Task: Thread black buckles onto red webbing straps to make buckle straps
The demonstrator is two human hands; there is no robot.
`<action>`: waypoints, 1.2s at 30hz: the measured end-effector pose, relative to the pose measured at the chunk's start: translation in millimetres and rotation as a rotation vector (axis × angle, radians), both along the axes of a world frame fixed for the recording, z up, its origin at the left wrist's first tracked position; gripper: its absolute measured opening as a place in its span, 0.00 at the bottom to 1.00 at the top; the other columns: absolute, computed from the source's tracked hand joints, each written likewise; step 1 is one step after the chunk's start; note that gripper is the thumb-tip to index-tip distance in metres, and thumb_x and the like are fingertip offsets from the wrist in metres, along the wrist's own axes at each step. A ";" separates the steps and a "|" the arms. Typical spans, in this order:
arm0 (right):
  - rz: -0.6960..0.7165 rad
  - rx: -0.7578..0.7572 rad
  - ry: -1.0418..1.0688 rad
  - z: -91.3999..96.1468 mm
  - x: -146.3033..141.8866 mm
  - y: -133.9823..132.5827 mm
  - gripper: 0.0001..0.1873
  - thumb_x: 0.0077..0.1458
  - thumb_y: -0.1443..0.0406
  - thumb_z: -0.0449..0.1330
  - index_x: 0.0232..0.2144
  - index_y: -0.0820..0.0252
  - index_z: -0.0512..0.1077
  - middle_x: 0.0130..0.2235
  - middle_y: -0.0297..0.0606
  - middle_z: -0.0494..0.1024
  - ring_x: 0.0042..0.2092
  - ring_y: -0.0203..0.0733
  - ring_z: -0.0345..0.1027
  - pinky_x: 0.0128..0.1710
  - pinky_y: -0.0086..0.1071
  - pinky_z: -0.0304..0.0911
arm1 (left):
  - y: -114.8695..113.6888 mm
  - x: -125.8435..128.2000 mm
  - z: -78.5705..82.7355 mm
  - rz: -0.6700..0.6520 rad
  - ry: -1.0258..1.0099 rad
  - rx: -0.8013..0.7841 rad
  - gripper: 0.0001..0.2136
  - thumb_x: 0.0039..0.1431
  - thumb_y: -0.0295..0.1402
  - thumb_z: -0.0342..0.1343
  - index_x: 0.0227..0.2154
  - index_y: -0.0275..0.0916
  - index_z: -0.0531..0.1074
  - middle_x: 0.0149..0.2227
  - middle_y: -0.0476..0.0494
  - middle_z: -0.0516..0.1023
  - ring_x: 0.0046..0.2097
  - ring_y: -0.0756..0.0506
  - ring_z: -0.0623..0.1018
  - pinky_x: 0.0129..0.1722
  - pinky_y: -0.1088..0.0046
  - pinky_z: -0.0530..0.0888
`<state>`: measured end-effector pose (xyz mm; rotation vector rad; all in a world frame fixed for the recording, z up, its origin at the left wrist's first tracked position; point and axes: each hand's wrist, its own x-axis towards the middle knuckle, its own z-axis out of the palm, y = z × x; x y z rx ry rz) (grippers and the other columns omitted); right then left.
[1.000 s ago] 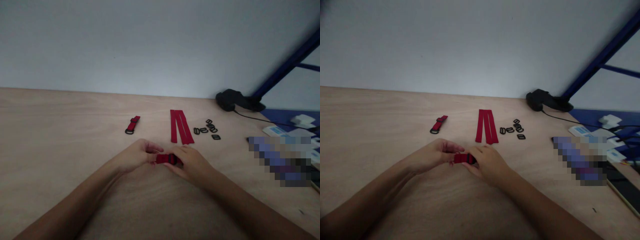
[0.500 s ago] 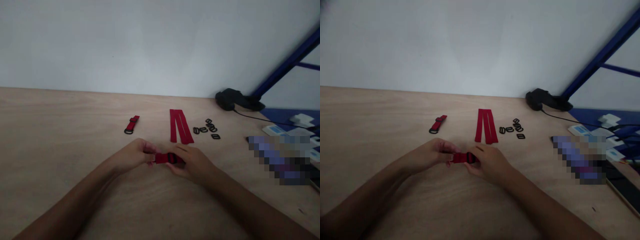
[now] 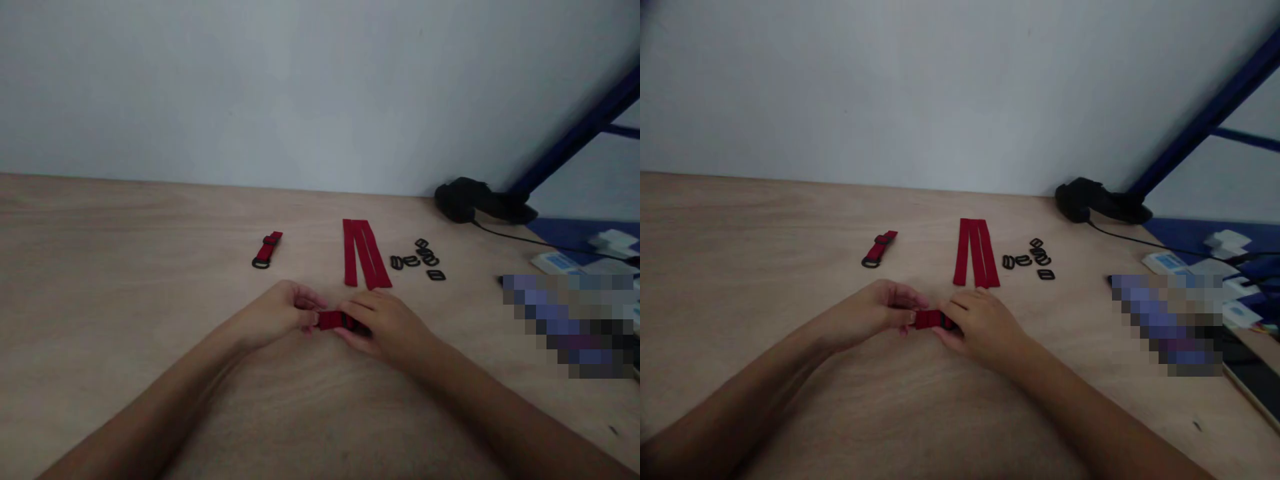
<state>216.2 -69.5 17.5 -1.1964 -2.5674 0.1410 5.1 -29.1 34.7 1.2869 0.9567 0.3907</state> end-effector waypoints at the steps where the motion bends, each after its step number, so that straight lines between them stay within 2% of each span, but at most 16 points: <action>1: 0.000 -0.004 0.002 0.4 0.7 0.3 0.12 0.57 0.61 0.60 0.40 0.62 0.74 0.36 0.43 0.79 0.38 0.47 0.72 0.38 0.38 0.64 | 0.0 0.0 0.8 0.003 0.007 0.000 0.10 0.45 0.26 0.59 0.33 0.31 0.77 0.29 0.44 0.78 0.27 0.50 0.73 0.29 0.74 0.69; 7: 0.005 -0.081 0.035 5.3 3.8 2.7 0.08 0.57 0.63 0.60 0.34 0.63 0.75 0.32 0.41 0.77 0.33 0.43 0.71 0.34 0.33 0.64 | 2.0 -1.9 2.1 0.000 0.043 -0.031 0.08 0.44 0.25 0.59 0.31 0.31 0.77 0.27 0.47 0.77 0.26 0.51 0.72 0.29 0.75 0.69; 14: 0.012 -0.083 0.116 0.3 9.7 4.7 0.11 0.56 0.62 0.61 0.41 0.62 0.75 0.35 0.42 0.77 0.35 0.43 0.71 0.34 0.32 0.64 | 3.7 -3.3 0.4 -0.013 0.035 -0.019 0.08 0.45 0.27 0.60 0.31 0.31 0.76 0.26 0.49 0.76 0.26 0.51 0.71 0.30 0.74 0.69; 18: -0.001 -0.116 0.112 2.7 9.9 4.5 0.10 0.56 0.63 0.61 0.39 0.62 0.76 0.34 0.41 0.77 0.34 0.42 0.71 0.33 0.31 0.64 | 4.2 -3.7 0.3 -0.024 0.054 -0.002 0.06 0.45 0.27 0.59 0.28 0.31 0.75 0.24 0.50 0.75 0.25 0.52 0.70 0.29 0.75 0.68; 22: -0.019 -0.152 0.116 5.1 8.7 4.3 0.08 0.56 0.63 0.60 0.37 0.61 0.76 0.33 0.40 0.78 0.34 0.42 0.72 0.34 0.31 0.64 | 4.5 -4.1 0.3 -0.028 0.070 0.014 0.07 0.46 0.27 0.58 0.30 0.31 0.76 0.25 0.49 0.76 0.25 0.52 0.71 0.29 0.75 0.69; 24: -0.042 -0.169 0.108 3.0 9.1 4.4 0.11 0.56 0.61 0.61 0.39 0.61 0.76 0.35 0.42 0.79 0.36 0.43 0.72 0.36 0.33 0.65 | 4.9 -4.9 1.4 -0.055 0.102 0.031 0.08 0.46 0.28 0.57 0.31 0.32 0.76 0.25 0.49 0.76 0.25 0.52 0.71 0.29 0.75 0.69; 27: -0.080 -0.211 0.093 -1.7 12.5 5.8 0.24 0.52 0.56 0.64 0.49 0.61 0.73 0.46 0.47 0.77 0.44 0.50 0.72 0.43 0.38 0.66 | 6.1 -7.4 4.0 -0.112 0.216 0.146 0.08 0.48 0.28 0.54 0.31 0.33 0.76 0.26 0.48 0.76 0.26 0.50 0.73 0.29 0.74 0.69; 29: -0.094 -0.260 0.109 -2.7 15.7 7.7 0.29 0.51 0.58 0.66 0.54 0.61 0.69 0.51 0.49 0.74 0.48 0.51 0.70 0.47 0.40 0.65 | 7.0 -9.6 4.7 -0.108 0.336 0.321 0.10 0.50 0.27 0.52 0.33 0.34 0.76 0.27 0.47 0.77 0.29 0.48 0.75 0.30 0.74 0.69; 32: -0.110 -0.319 0.160 0.3 18.5 10.5 0.21 0.56 0.66 0.60 0.53 0.60 0.70 0.44 0.44 0.77 0.42 0.44 0.71 0.43 0.34 0.66 | 7.5 -11.5 2.0 -0.051 0.525 0.558 0.13 0.52 0.27 0.50 0.39 0.36 0.76 0.32 0.45 0.79 0.34 0.45 0.77 0.34 0.71 0.71; 36: -0.149 -0.299 0.174 5.6 16.0 9.8 0.08 0.57 0.66 0.59 0.39 0.60 0.75 0.36 0.39 0.75 0.36 0.40 0.68 0.36 0.31 0.62 | 5.9 -9.7 -5.1 0.004 0.658 0.746 0.15 0.56 0.28 0.49 0.45 0.34 0.74 0.38 0.40 0.78 0.37 0.43 0.78 0.40 0.67 0.72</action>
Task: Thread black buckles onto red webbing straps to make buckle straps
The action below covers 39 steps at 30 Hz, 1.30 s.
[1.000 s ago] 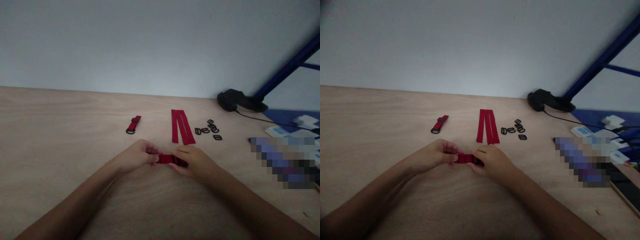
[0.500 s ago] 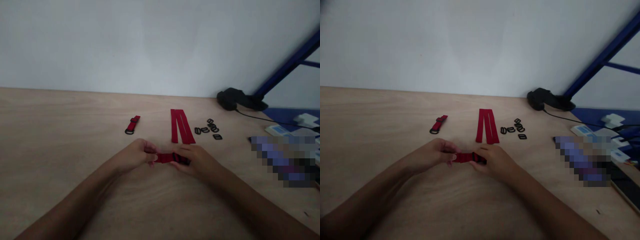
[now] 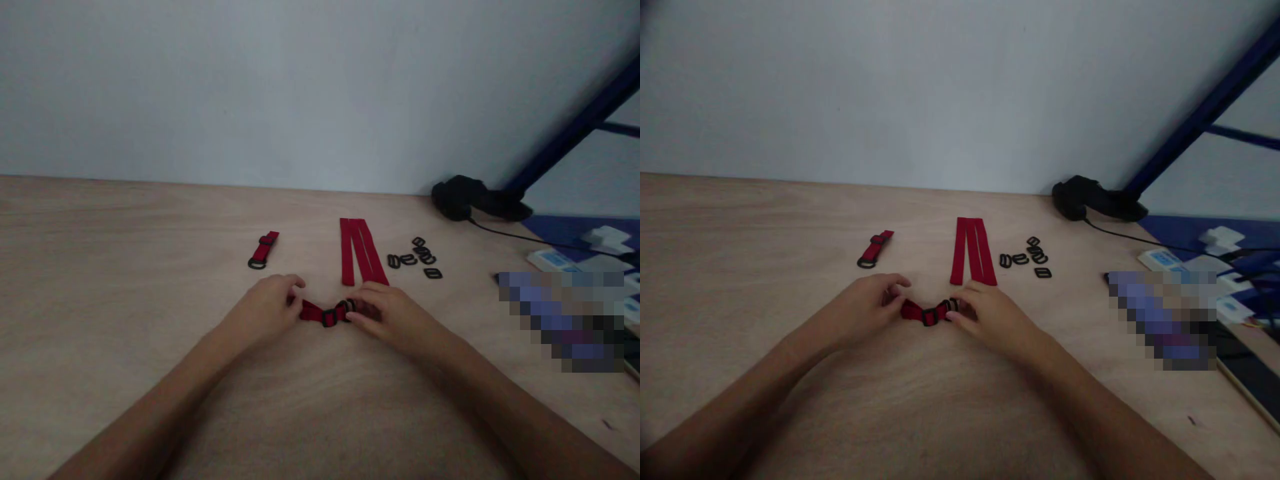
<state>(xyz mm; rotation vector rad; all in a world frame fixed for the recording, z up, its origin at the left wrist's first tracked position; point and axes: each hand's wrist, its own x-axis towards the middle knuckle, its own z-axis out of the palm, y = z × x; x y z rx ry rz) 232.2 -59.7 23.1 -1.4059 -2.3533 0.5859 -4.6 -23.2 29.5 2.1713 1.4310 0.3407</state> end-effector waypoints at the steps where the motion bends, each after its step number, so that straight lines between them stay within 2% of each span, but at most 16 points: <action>1: -0.019 0.007 -0.002 0.7 -1.1 -0.7 0.06 0.56 0.65 0.60 0.35 0.60 0.75 0.34 0.38 0.74 0.34 0.39 0.67 0.34 0.30 0.61 | -0.8 0.9 -0.6 0.004 -0.006 0.060 0.15 0.57 0.28 0.49 0.45 0.34 0.73 0.39 0.38 0.77 0.38 0.43 0.78 0.41 0.66 0.73; 3: -0.063 0.015 -0.002 1.5 -3.1 -1.9 0.06 0.55 0.66 0.59 0.28 0.61 0.72 0.31 0.36 0.72 0.31 0.37 0.65 0.31 0.29 0.58 | -2.7 2.7 0.9 -0.038 -0.063 0.192 0.14 0.59 0.27 0.48 0.45 0.34 0.73 0.42 0.37 0.74 0.40 0.43 0.77 0.42 0.65 0.73; 6: -0.110 -0.011 0.020 1.9 -4.9 -2.6 0.09 0.54 0.68 0.58 0.22 0.61 0.67 0.28 0.35 0.70 0.29 0.36 0.63 0.28 0.29 0.55 | -5.2 5.2 6.4 -0.284 -0.190 0.308 0.12 0.61 0.29 0.49 0.45 0.37 0.72 0.47 0.38 0.71 0.48 0.43 0.74 0.50 0.65 0.71; 8: -0.111 -0.044 0.041 1.8 -5.6 -2.6 0.10 0.54 0.69 0.56 0.21 0.61 0.66 0.27 0.34 0.70 0.28 0.36 0.63 0.28 0.29 0.55 | -5.6 6.9 7.5 -0.473 -0.232 0.293 0.13 0.61 0.31 0.52 0.48 0.39 0.71 0.51 0.39 0.70 0.52 0.43 0.71 0.54 0.66 0.69; 10: -0.097 -0.064 0.072 0.8 -6.1 -2.5 0.10 0.55 0.69 0.55 0.21 0.61 0.66 0.27 0.34 0.70 0.29 0.36 0.64 0.28 0.28 0.55 | -4.8 8.4 4.6 -0.554 -0.246 0.249 0.16 0.61 0.32 0.55 0.52 0.40 0.68 0.53 0.40 0.70 0.54 0.44 0.70 0.55 0.66 0.68; 13: -0.115 -0.069 0.087 -1.4 -6.8 -2.7 0.13 0.57 0.65 0.55 0.21 0.61 0.67 0.26 0.34 0.71 0.28 0.36 0.63 0.28 0.28 0.55 | -3.6 10.4 -2.8 -0.520 -0.204 0.186 0.15 0.61 0.33 0.55 0.51 0.40 0.69 0.47 0.42 0.76 0.50 0.43 0.73 0.52 0.64 0.69; 15: -0.174 -0.077 0.076 -2.4 -7.5 -3.2 0.14 0.57 0.63 0.55 0.20 0.60 0.67 0.24 0.34 0.70 0.26 0.36 0.62 0.25 0.28 0.53 | -4.6 12.0 -5.5 -0.479 -0.182 0.162 0.13 0.62 0.34 0.54 0.49 0.39 0.71 0.42 0.43 0.78 0.46 0.43 0.74 0.49 0.64 0.70; 18: -0.258 -0.092 0.084 -2.5 -9.7 -4.5 0.14 0.55 0.63 0.57 0.19 0.60 0.66 0.21 0.33 0.69 0.24 0.35 0.61 0.23 0.29 0.51 | -9.0 17.3 -5.9 -0.467 -0.208 0.165 0.14 0.60 0.37 0.56 0.48 0.39 0.71 0.44 0.41 0.77 0.46 0.42 0.74 0.49 0.63 0.69; 21: -0.311 -0.066 0.119 -1.6 -13.3 -6.3 0.14 0.54 0.62 0.57 0.19 0.60 0.66 0.20 0.32 0.69 0.23 0.35 0.60 0.23 0.29 0.50 | -12.5 24.8 -7.1 -0.447 -0.197 0.189 0.22 0.53 0.45 0.61 0.47 0.37 0.72 0.45 0.38 0.76 0.47 0.39 0.74 0.49 0.60 0.69; 24: -0.328 -0.058 0.152 -1.2 -15.6 -7.6 0.13 0.52 0.62 0.58 0.19 0.59 0.64 0.21 0.32 0.69 0.24 0.36 0.60 0.23 0.28 0.50 | -12.6 29.2 -8.8 -0.455 -0.205 0.191 0.15 0.58 0.40 0.57 0.46 0.38 0.72 0.43 0.40 0.77 0.45 0.41 0.74 0.48 0.63 0.70; 27: -0.305 -0.131 0.252 -2.3 -14.4 -7.9 0.12 0.52 0.62 0.58 0.20 0.58 0.62 0.21 0.31 0.67 0.25 0.35 0.60 0.23 0.28 0.51 | -11.5 28.6 -7.9 -0.511 -0.224 0.188 0.11 0.62 0.32 0.52 0.46 0.37 0.73 0.43 0.41 0.77 0.44 0.44 0.75 0.47 0.67 0.71; 33: -0.300 -0.284 0.478 -2.4 -10.8 -5.6 0.13 0.51 0.61 0.58 0.21 0.58 0.60 0.22 0.29 0.66 0.25 0.33 0.58 0.24 0.27 0.53 | -11.9 28.6 -9.5 -0.534 -0.259 0.256 0.19 0.59 0.37 0.57 0.52 0.37 0.69 0.48 0.37 0.75 0.49 0.42 0.74 0.50 0.63 0.70; 35: -0.312 -0.307 0.504 -0.7 -11.5 -5.0 0.13 0.50 0.61 0.59 0.20 0.58 0.61 0.21 0.29 0.67 0.24 0.34 0.59 0.24 0.27 0.54 | -12.8 30.4 -11.2 -0.524 -0.264 0.271 0.15 0.60 0.34 0.54 0.50 0.38 0.70 0.45 0.39 0.77 0.45 0.43 0.75 0.48 0.66 0.72; 39: -0.317 -0.368 0.560 2.0 -13.1 -5.2 0.13 0.49 0.60 0.60 0.20 0.58 0.62 0.21 0.31 0.70 0.25 0.35 0.62 0.24 0.27 0.56 | -14.1 32.0 -12.1 -0.486 -0.233 0.290 0.12 0.56 0.31 0.55 0.43 0.35 0.74 0.38 0.40 0.77 0.38 0.45 0.76 0.39 0.70 0.73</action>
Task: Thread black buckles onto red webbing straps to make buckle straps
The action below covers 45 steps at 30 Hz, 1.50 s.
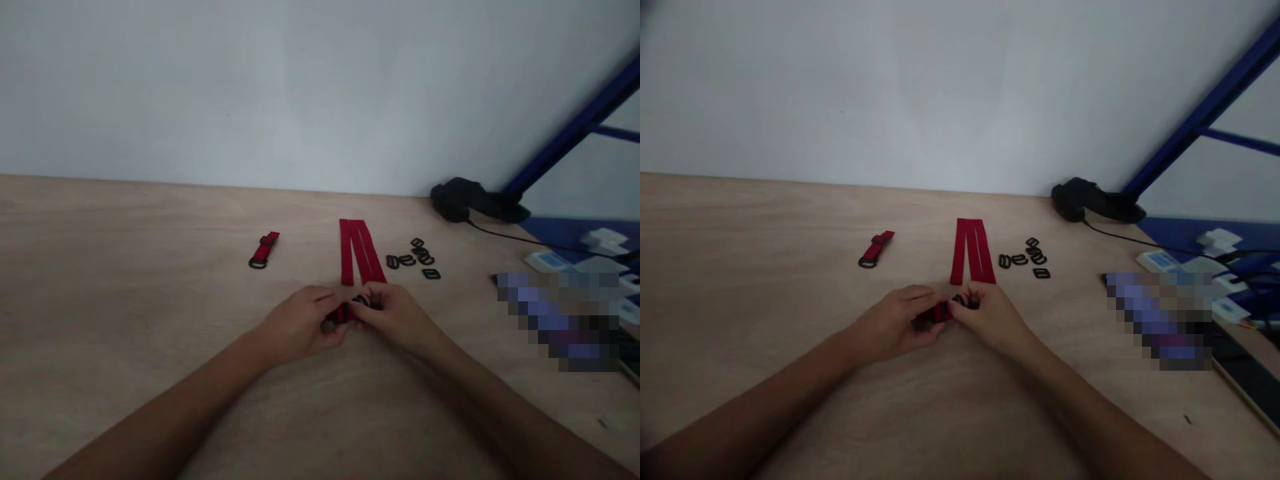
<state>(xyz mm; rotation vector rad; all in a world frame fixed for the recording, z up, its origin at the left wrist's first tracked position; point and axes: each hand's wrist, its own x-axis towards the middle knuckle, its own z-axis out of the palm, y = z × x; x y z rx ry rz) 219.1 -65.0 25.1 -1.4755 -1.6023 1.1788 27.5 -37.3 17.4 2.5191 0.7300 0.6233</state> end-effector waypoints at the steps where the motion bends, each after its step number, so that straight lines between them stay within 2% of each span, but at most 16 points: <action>1: -0.004 -0.011 0.010 0.3 0.0 -0.2 0.13 0.49 0.60 0.60 0.20 0.58 0.63 0.21 0.31 0.70 0.25 0.35 0.63 0.24 0.27 0.56 | 0.0 -0.4 0.2 -0.001 0.000 -0.003 0.12 0.55 0.31 0.55 0.43 0.35 0.74 0.37 0.40 0.77 0.37 0.45 0.75 0.38 0.70 0.73; 6: -0.016 -0.033 0.023 -0.8 1.5 -0.8 0.13 0.50 0.60 0.60 0.20 0.59 0.63 0.21 0.31 0.71 0.24 0.34 0.63 0.25 0.27 0.57 | 1.3 -4.5 4.0 -0.029 -0.025 -0.025 0.14 0.56 0.31 0.55 0.46 0.36 0.73 0.36 0.42 0.77 0.35 0.46 0.75 0.36 0.71 0.72; 14: -0.053 -0.076 0.066 0.9 4.4 0.6 0.13 0.47 0.59 0.62 0.20 0.59 0.64 0.20 0.30 0.71 0.22 0.34 0.63 0.22 0.26 0.55 | 3.2 -7.3 13.0 -0.040 -0.001 -0.086 0.13 0.55 0.30 0.55 0.44 0.38 0.74 0.31 0.46 0.76 0.32 0.48 0.73 0.33 0.74 0.70; 20: -0.087 -0.087 0.073 3.7 4.6 -0.8 0.13 0.47 0.59 0.62 0.20 0.59 0.65 0.20 0.31 0.72 0.23 0.34 0.63 0.24 0.27 0.55 | 3.1 -9.2 16.7 -0.035 0.041 -0.074 0.10 0.58 0.32 0.54 0.39 0.34 0.75 0.31 0.44 0.76 0.32 0.47 0.74 0.34 0.72 0.70; 25: -0.112 -0.074 0.092 -1.6 4.7 -0.8 0.15 0.47 0.57 0.62 0.20 0.58 0.62 0.20 0.31 0.73 0.23 0.36 0.66 0.24 0.28 0.57 | 1.2 -8.2 14.9 0.016 0.005 -0.045 0.15 0.57 0.33 0.55 0.47 0.37 0.72 0.36 0.43 0.76 0.36 0.46 0.75 0.37 0.71 0.72; 29: -0.093 -0.057 0.128 -2.0 2.7 -1.0 0.16 0.48 0.56 0.62 0.20 0.57 0.61 0.21 0.31 0.74 0.25 0.37 0.69 0.26 0.28 0.60 | -0.5 -7.4 13.8 0.003 -0.074 -0.038 0.17 0.61 0.35 0.53 0.52 0.39 0.69 0.40 0.42 0.76 0.39 0.46 0.75 0.39 0.72 0.72; 35: -0.100 -0.066 0.154 1.2 0.8 -0.8 0.16 0.47 0.57 0.63 0.20 0.57 0.62 0.20 0.30 0.73 0.24 0.36 0.68 0.25 0.28 0.59 | -0.3 -5.7 12.1 0.040 -0.087 0.007 0.12 0.59 0.37 0.55 0.43 0.37 0.75 0.29 0.46 0.74 0.29 0.49 0.72 0.31 0.75 0.69; 45: -0.137 -0.085 0.182 1.0 2.0 -0.9 0.16 0.46 0.57 0.64 0.19 0.57 0.62 0.19 0.31 0.73 0.23 0.36 0.66 0.26 0.29 0.59 | 0.7 -8.0 14.4 0.038 -0.141 0.018 0.13 0.58 0.35 0.57 0.45 0.38 0.75 0.30 0.46 0.76 0.29 0.50 0.73 0.31 0.76 0.70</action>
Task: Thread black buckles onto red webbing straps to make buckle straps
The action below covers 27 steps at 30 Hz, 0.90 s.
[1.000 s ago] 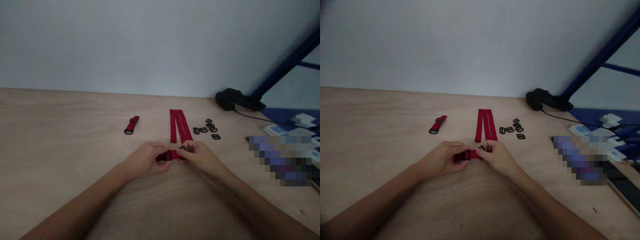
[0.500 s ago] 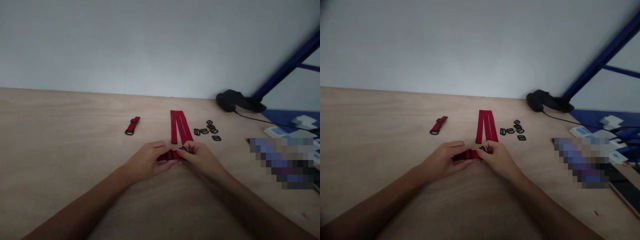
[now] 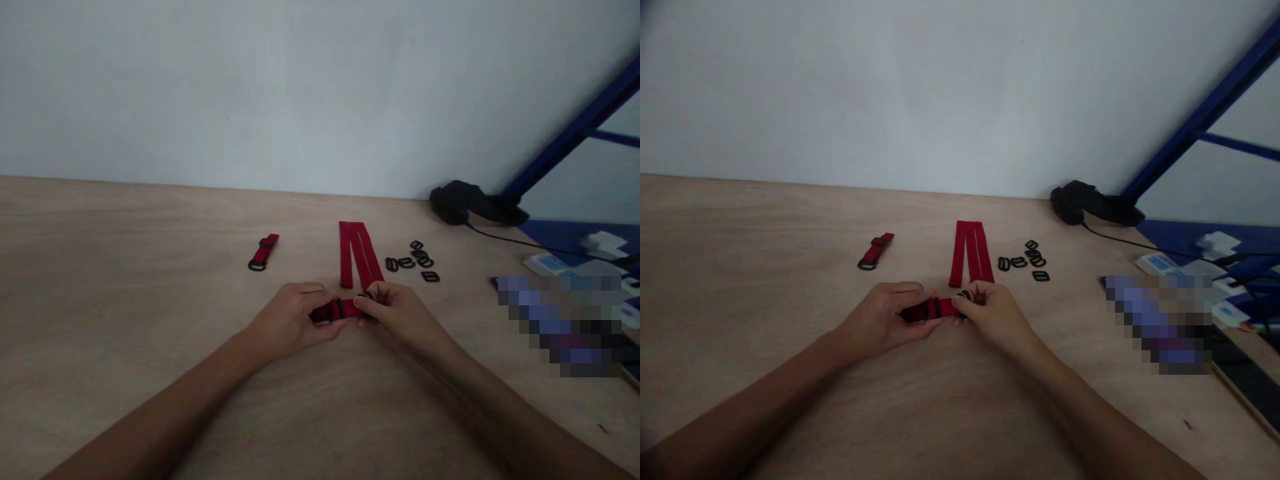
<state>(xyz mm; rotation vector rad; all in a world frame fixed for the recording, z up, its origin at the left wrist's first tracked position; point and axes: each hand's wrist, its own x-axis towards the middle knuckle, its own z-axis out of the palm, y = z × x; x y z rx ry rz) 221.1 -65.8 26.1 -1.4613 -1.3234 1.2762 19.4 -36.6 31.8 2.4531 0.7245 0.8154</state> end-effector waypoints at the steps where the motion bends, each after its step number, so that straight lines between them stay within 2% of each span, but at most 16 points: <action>1: -0.009 0.008 -0.009 0.3 -0.2 -0.1 0.16 0.46 0.57 0.64 0.19 0.58 0.63 0.19 0.31 0.73 0.23 0.36 0.66 0.26 0.29 0.59 | -0.2 0.0 -0.1 0.008 0.001 -0.004 0.14 0.58 0.36 0.57 0.45 0.38 0.75 0.30 0.46 0.76 0.29 0.50 0.73 0.31 0.76 0.70; 3: -0.013 0.020 -0.033 1.1 -0.5 -0.3 0.16 0.47 0.57 0.64 0.19 0.58 0.63 0.20 0.31 0.73 0.23 0.36 0.66 0.26 0.28 0.59 | -0.7 0.3 -0.6 0.018 0.003 -0.017 0.14 0.59 0.36 0.56 0.46 0.38 0.75 0.31 0.46 0.77 0.30 0.49 0.74 0.31 0.76 0.71; 7: 0.015 0.016 -0.014 2.0 -1.6 -0.6 0.15 0.46 0.58 0.63 0.20 0.58 0.62 0.20 0.31 0.74 0.23 0.35 0.66 0.26 0.28 0.59 | -1.4 1.1 -2.1 0.009 -0.031 -0.075 0.17 0.56 0.35 0.58 0.49 0.39 0.72 0.39 0.44 0.79 0.36 0.48 0.77 0.38 0.74 0.72; 10: 0.046 0.018 0.000 2.0 -3.0 -1.0 0.15 0.47 0.59 0.63 0.20 0.58 0.62 0.19 0.30 0.73 0.23 0.35 0.67 0.26 0.27 0.59 | -2.3 1.6 -2.4 0.011 0.001 -0.207 0.14 0.54 0.34 0.59 0.44 0.39 0.72 0.32 0.49 0.78 0.30 0.50 0.75 0.32 0.77 0.71; 13: 0.069 0.011 0.013 1.8 -4.0 -1.5 0.13 0.47 0.60 0.62 0.20 0.58 0.63 0.20 0.30 0.74 0.23 0.35 0.67 0.26 0.27 0.59 | -4.0 3.1 -2.0 0.031 0.028 -0.286 0.09 0.52 0.33 0.58 0.37 0.39 0.70 0.24 0.54 0.73 0.24 0.53 0.70 0.25 0.80 0.66; 18: 0.071 0.000 0.006 5.2 -4.9 -3.4 0.13 0.47 0.61 0.63 0.20 0.58 0.63 0.18 0.28 0.72 0.22 0.34 0.66 0.25 0.27 0.58 | -6.9 6.4 0.1 0.055 0.027 -0.305 0.08 0.49 0.31 0.58 0.33 0.38 0.68 0.21 0.56 0.69 0.22 0.54 0.66 0.23 0.81 0.63; 23: 0.045 0.004 -0.022 9.0 -6.8 -5.1 0.13 0.47 0.61 0.62 0.19 0.58 0.63 0.18 0.29 0.72 0.22 0.34 0.66 0.25 0.27 0.58 | -6.8 4.0 5.4 0.016 0.023 -0.346 0.07 0.50 0.31 0.57 0.32 0.38 0.67 0.21 0.56 0.69 0.23 0.54 0.66 0.24 0.80 0.62; 25: 0.039 0.010 -0.029 8.4 -6.3 -4.6 0.13 0.47 0.61 0.62 0.19 0.58 0.63 0.18 0.29 0.72 0.22 0.34 0.65 0.25 0.27 0.58 | -4.7 1.8 5.7 -0.012 0.016 -0.396 0.07 0.51 0.31 0.58 0.34 0.38 0.67 0.23 0.54 0.71 0.24 0.53 0.68 0.25 0.79 0.64; 27: 0.026 0.031 -0.045 7.5 -4.5 -3.4 0.14 0.48 0.60 0.62 0.19 0.58 0.63 0.18 0.29 0.73 0.22 0.34 0.66 0.25 0.27 0.58 | -1.2 -0.5 3.5 -0.051 -0.050 -0.510 0.09 0.52 0.32 0.59 0.36 0.38 0.68 0.28 0.51 0.73 0.28 0.52 0.71 0.28 0.78 0.66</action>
